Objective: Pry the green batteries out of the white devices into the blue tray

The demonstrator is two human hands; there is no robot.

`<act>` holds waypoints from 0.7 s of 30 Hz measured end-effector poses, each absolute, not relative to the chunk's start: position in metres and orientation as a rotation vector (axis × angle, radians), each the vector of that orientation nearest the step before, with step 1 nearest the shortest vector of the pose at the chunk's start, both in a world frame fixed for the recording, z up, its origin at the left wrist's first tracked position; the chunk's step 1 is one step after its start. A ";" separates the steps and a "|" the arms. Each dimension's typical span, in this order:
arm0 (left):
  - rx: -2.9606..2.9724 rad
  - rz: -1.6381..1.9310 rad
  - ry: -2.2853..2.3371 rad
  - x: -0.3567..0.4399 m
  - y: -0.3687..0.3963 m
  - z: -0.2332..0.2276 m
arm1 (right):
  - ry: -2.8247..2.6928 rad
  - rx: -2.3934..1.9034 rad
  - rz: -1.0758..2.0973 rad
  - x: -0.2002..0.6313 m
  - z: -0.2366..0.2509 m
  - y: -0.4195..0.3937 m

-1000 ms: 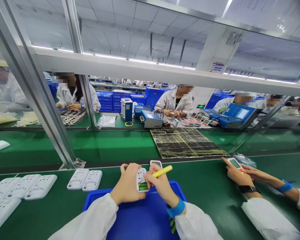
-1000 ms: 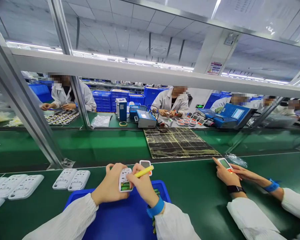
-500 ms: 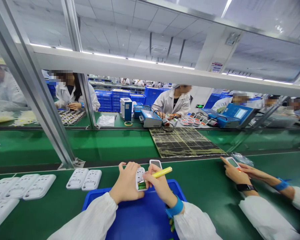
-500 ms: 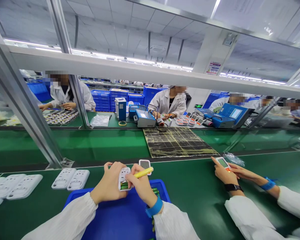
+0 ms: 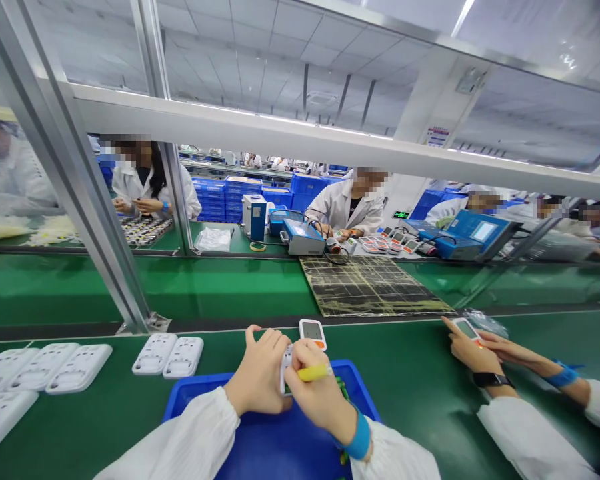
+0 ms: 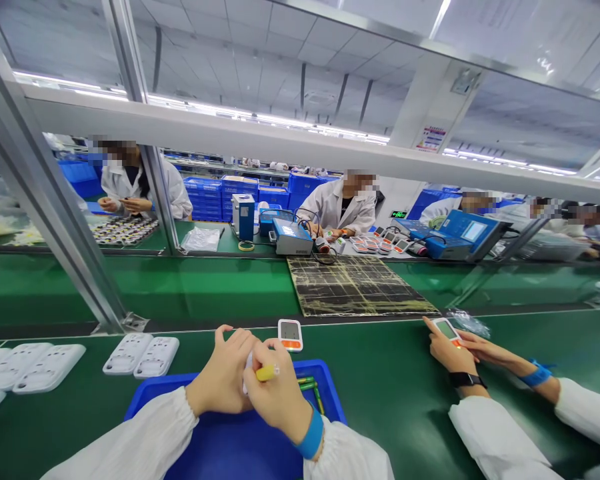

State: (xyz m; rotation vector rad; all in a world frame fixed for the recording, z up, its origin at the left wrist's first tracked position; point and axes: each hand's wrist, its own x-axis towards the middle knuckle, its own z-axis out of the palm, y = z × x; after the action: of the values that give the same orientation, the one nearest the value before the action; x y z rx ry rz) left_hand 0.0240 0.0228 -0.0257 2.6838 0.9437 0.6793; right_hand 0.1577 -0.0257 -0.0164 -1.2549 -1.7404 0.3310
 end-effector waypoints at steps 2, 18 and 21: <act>2.706 0.676 0.921 0.026 0.021 -0.025 | -1.789 -1.234 0.232 0.158 -0.011 -0.030; 2.576 0.763 0.942 0.018 0.029 -0.023 | -0.828 -1.032 1.030 0.167 -0.019 -0.020; 2.527 0.812 0.968 0.016 0.029 -0.020 | -0.793 -1.021 0.956 0.172 -0.020 -0.016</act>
State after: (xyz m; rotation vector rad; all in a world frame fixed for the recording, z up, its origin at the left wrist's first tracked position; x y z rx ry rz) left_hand 0.0162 0.0291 -0.0202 2.5269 0.9683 0.8115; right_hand 0.1717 -0.0156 -0.0196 -1.0213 -0.7930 0.9564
